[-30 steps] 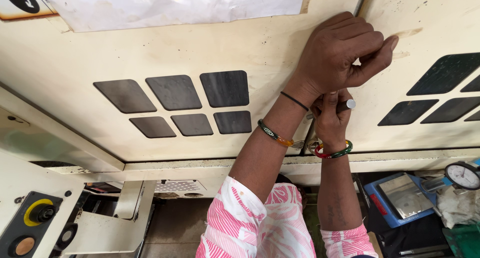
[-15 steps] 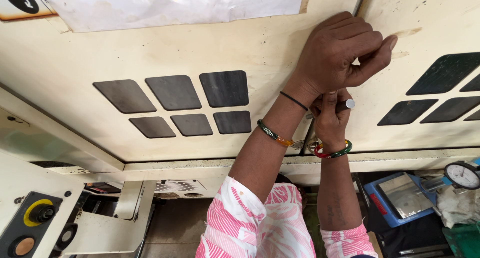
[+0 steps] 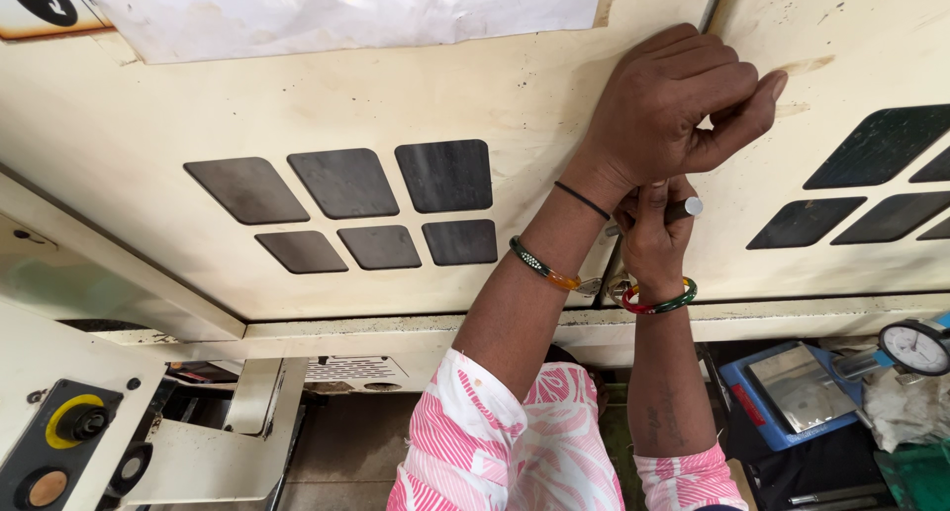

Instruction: The person repeatedly picks up small metal rods from a green crate, measures them using a dial indicator on a stand, and places them back into the crate. They also briefly open the machine door to place a rod inside.

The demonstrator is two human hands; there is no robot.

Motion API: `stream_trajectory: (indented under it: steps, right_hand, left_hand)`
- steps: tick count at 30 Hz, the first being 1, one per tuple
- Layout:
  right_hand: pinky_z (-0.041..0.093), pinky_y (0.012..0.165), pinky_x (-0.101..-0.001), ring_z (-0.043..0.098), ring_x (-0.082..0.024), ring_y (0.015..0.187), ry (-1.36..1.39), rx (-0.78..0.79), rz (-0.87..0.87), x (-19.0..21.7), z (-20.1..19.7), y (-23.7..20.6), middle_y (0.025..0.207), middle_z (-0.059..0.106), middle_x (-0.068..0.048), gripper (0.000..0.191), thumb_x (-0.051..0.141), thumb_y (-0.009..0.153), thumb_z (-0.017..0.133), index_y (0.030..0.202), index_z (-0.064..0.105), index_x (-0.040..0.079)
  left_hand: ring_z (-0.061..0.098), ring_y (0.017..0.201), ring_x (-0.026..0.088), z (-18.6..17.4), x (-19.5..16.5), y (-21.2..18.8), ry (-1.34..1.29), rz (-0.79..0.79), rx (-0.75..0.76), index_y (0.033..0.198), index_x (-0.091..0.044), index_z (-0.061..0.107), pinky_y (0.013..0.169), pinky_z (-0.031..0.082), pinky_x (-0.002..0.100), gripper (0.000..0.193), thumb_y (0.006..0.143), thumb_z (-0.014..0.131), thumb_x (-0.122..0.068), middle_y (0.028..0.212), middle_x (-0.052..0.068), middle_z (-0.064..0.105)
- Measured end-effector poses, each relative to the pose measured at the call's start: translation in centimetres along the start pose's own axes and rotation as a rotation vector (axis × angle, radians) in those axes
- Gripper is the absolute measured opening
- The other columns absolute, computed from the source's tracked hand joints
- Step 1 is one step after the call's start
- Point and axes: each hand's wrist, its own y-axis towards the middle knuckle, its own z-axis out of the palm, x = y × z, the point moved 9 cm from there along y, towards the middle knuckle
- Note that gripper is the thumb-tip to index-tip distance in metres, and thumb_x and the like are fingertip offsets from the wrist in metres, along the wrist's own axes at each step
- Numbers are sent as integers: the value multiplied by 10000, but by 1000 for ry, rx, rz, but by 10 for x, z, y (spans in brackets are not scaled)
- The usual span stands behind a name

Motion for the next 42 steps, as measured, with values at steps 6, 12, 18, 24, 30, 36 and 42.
stream_trajectory:
  steps: [6, 12, 18, 24, 30, 36, 42]
  right_hand:
    - [301, 581, -199, 393, -12, 632, 28, -3, 14, 1, 1, 1, 756, 503, 54, 297, 389, 1150, 520, 1065, 524, 105]
    - [302, 584, -204, 395, -16, 640, 50, -28, 39, -1, -2, 0, 764, 504, 50, 293, 378, 1146, 529, 1066, 532, 96]
    - [298, 585, -202, 385, -16, 635, 50, -27, 38, -2, -3, 0, 757, 502, 50, 295, 372, 1151, 524, 1065, 538, 90]
    - [307, 580, -204, 391, -19, 632, 16, -5, 12, -1, -2, 1, 748, 495, 50, 302, 378, 1159, 507, 1055, 533, 96]
    - [310, 579, -202, 400, -16, 633, 4, -3, 11, 0, 0, 1, 763, 510, 46, 292, 380, 1154, 505, 1074, 526, 100]
    - [308, 583, -202, 398, -13, 637, 8, -6, 12, 0, 0, 0, 771, 510, 48, 294, 387, 1152, 513, 1079, 526, 102]
    - [310, 583, -203, 395, -14, 634, 2, 0, 5, 0, 0, 1, 760, 504, 53, 298, 391, 1153, 511, 1078, 526, 103]
  left_hand:
    - [483, 535, 129, 0, 1, 0, -3, -3, 1, 685, -147, 590, 603, 419, 302, 277, 919, 736, -120, 575, -26, 504]
    - [492, 542, 131, 2, 1, 0, -20, -8, -4, 685, -146, 590, 608, 422, 302, 277, 920, 734, -120, 581, -28, 515]
    - [486, 538, 136, 2, 1, 0, -17, -3, -3, 681, -144, 590, 604, 418, 306, 277, 916, 733, -117, 577, -25, 512]
    - [486, 537, 132, 3, 2, 0, -18, 3, 5, 680, -145, 591, 604, 417, 306, 280, 919, 734, -121, 577, -27, 513]
    - [478, 532, 135, 1, 1, -1, -4, 16, 1, 683, -145, 594, 598, 411, 306, 277, 921, 733, -120, 573, -23, 504]
    - [477, 531, 135, 1, 1, 0, -5, 17, 2, 682, -146, 591, 600, 412, 305, 278, 921, 732, -117, 572, -24, 503]
    - [480, 536, 138, 0, 1, 1, 4, 12, 2, 679, -145, 585, 607, 416, 306, 283, 920, 732, -116, 575, -22, 500]
